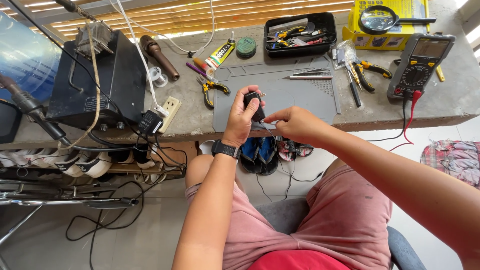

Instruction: Using a thin metal prying tool to carefully separate the two halves of a plastic power adapter casing.

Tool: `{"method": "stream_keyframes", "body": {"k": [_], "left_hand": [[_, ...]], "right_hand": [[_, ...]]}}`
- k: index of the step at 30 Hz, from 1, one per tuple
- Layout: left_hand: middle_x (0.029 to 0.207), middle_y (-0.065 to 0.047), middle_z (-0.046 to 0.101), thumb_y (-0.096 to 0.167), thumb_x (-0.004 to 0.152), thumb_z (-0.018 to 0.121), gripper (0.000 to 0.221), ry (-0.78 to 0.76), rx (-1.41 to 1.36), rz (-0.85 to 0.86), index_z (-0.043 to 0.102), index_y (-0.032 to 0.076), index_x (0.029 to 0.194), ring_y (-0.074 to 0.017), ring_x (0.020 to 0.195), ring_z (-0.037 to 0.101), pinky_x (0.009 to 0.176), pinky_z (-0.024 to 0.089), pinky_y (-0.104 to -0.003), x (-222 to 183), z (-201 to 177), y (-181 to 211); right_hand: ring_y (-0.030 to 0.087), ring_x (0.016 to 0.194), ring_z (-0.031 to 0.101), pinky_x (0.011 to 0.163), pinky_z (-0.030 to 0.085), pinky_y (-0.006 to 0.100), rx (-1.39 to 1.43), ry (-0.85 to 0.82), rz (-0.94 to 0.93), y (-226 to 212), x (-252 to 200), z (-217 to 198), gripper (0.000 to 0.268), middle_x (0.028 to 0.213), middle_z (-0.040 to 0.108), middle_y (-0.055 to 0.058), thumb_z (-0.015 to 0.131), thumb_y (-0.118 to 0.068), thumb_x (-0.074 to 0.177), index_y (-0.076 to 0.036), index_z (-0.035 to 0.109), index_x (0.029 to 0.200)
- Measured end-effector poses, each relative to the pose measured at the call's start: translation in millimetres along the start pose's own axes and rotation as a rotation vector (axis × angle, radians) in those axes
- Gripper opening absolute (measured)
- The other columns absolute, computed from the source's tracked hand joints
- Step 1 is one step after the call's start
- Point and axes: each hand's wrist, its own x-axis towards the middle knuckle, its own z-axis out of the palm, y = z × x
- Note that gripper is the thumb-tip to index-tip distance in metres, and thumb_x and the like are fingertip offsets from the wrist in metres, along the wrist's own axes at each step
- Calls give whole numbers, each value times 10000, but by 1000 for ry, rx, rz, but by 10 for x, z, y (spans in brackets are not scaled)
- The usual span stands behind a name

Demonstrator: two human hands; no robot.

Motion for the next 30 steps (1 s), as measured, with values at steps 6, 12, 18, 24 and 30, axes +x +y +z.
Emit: {"method": "stream_keyframes", "body": {"k": [6,12,18,24,30], "left_hand": [[1408,-87,685,209,1230,652,341,20,-25,-12,599,114,1553,-151,1148,767,1090,691,-371,-8,34,45],[1413,-84,678,215,1230,654,334,30,24,17,604,116,1545,-148,1155,754,1110,678,-378,-48,71,59],[1384,-95,699,214,1221,664,321,25,252,108,629,110,1522,-165,1141,764,1088,674,-406,-74,81,-1],[1344,-104,752,230,1201,680,305,81,377,144,669,124,1487,-175,1114,788,1036,680,-416,-76,84,-18],[1332,-115,770,223,1191,682,293,117,407,147,685,122,1466,-184,1097,795,1027,677,-425,-81,109,-10]], "right_hand": [[209,775,729,705,600,360,33,41,-6,-53,-62,-32,465,784,796,97,614,-210,1031,-266,888,1403],[247,838,795,798,639,416,11,8,-51,-48,-51,-39,489,793,817,131,572,-178,1063,-214,856,1459],[389,1040,876,886,690,513,-261,-26,-110,-389,-400,-58,537,1061,900,202,496,-131,1106,-201,787,1551],[431,920,868,706,694,530,-148,-10,-107,-160,-161,110,508,1040,886,222,477,-115,1112,-168,822,1481],[470,966,861,714,698,537,-212,2,-143,66,158,192,458,1065,880,243,518,-118,1141,-174,825,1476]]}}
